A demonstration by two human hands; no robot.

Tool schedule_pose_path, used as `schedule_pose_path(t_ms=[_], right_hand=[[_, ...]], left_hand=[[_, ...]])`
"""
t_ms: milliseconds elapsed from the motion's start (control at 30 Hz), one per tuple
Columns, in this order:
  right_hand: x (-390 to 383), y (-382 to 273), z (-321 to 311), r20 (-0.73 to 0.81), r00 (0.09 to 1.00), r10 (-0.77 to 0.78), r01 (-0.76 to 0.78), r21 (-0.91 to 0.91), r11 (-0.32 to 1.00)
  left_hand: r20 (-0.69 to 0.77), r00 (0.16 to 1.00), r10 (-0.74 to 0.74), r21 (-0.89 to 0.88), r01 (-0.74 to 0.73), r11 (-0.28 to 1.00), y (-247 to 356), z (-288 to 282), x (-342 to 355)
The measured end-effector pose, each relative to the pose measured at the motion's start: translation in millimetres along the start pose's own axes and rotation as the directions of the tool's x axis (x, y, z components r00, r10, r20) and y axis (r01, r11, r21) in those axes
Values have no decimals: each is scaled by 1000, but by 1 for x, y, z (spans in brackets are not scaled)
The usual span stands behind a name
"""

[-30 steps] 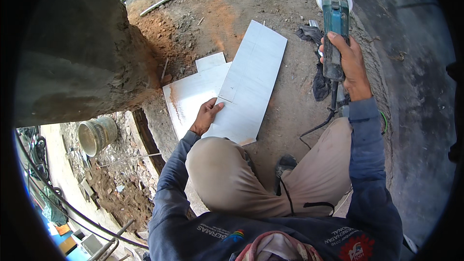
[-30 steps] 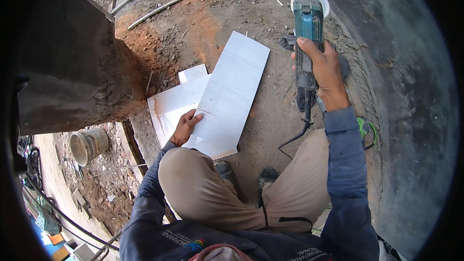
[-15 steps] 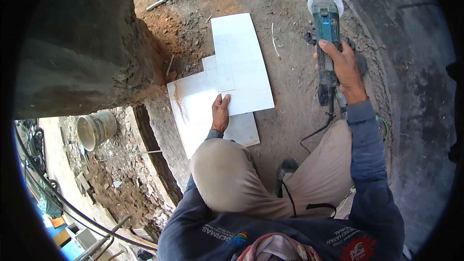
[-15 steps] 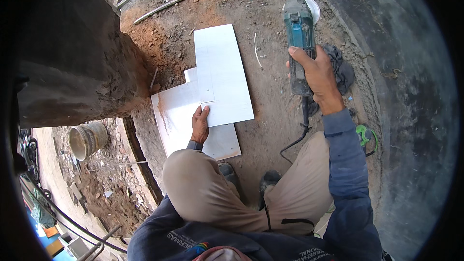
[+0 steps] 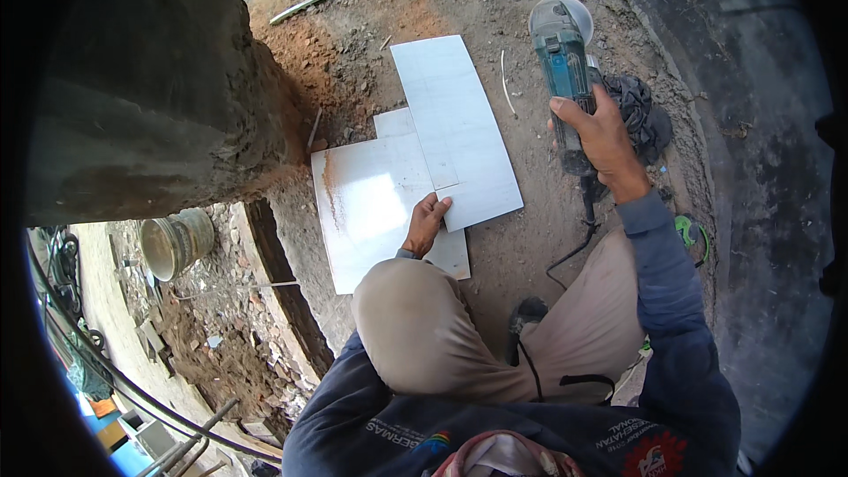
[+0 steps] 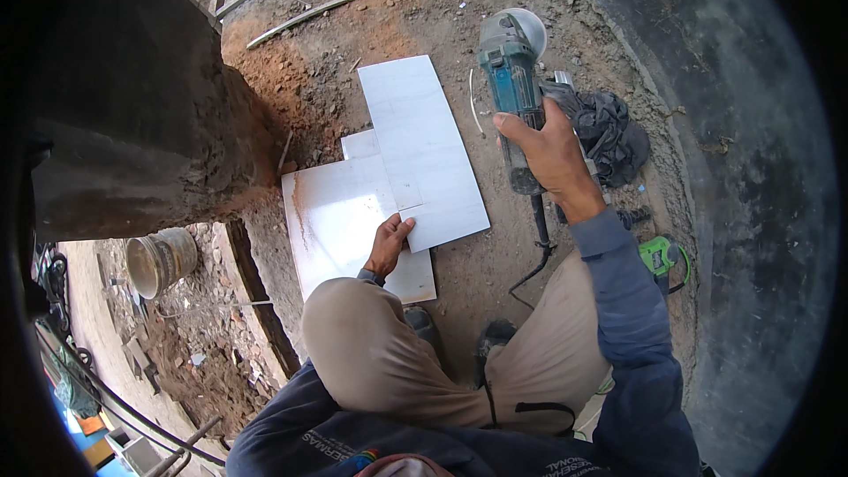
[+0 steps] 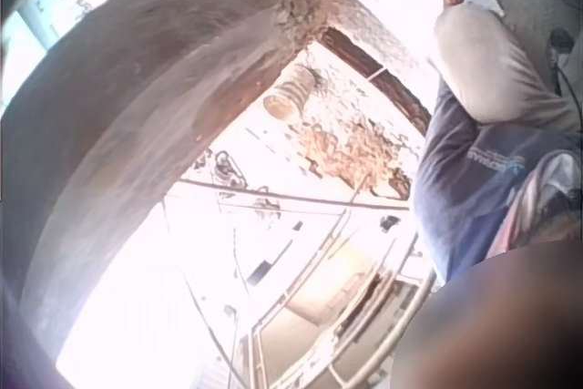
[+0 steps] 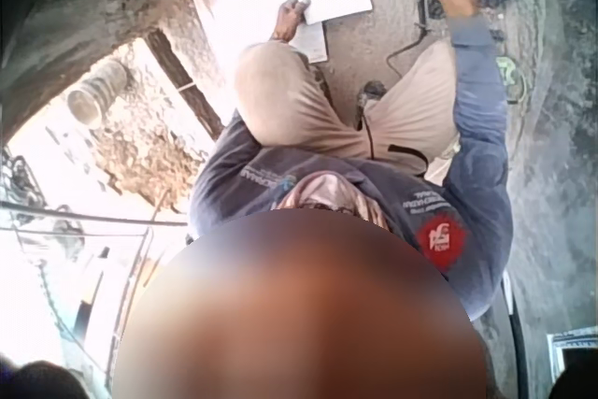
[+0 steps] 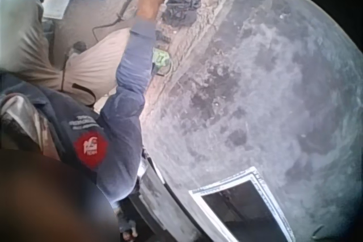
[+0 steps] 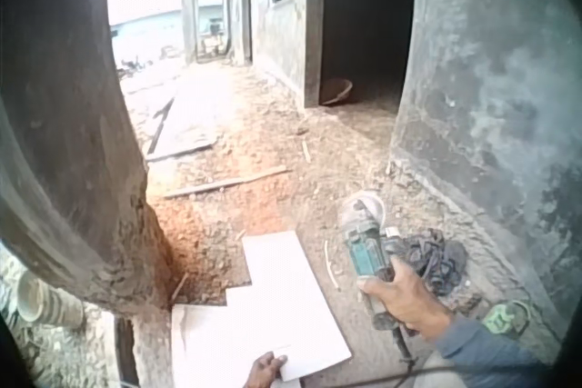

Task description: The person sits on the ground and uses an angle grinder to cut a white rectangular tile. They align the tile, make a straight cut, and then trim the edge of the cut piece.

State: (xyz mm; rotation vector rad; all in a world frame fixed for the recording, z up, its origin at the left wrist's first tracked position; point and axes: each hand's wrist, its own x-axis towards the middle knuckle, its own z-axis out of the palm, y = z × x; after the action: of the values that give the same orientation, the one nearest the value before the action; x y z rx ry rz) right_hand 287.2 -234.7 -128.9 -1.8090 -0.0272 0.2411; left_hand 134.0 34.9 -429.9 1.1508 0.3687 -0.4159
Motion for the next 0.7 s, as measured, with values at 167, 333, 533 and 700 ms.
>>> schedule_pose_path(t_ms=[167, 333, 533, 700], right_hand=[[7, 7, 11, 21, 999, -43, 44, -84, 995], [2, 4, 14, 66, 998, 17, -12, -71, 997], [1, 2, 14, 68, 997, 40, -36, -55, 998], [-3, 3, 9, 58, 998, 39, -36, -56, 998]], left_hand=[[24, 999, 34, -29, -34, 999, -10, 17, -10], [12, 999, -44, 132, 42, 990, -9, 16, -13], [36, 973, -226, 555, 169, 815, 26, -7, 2], [-23, 995, -100, 472, 99, 876, 34, -7, 13]])
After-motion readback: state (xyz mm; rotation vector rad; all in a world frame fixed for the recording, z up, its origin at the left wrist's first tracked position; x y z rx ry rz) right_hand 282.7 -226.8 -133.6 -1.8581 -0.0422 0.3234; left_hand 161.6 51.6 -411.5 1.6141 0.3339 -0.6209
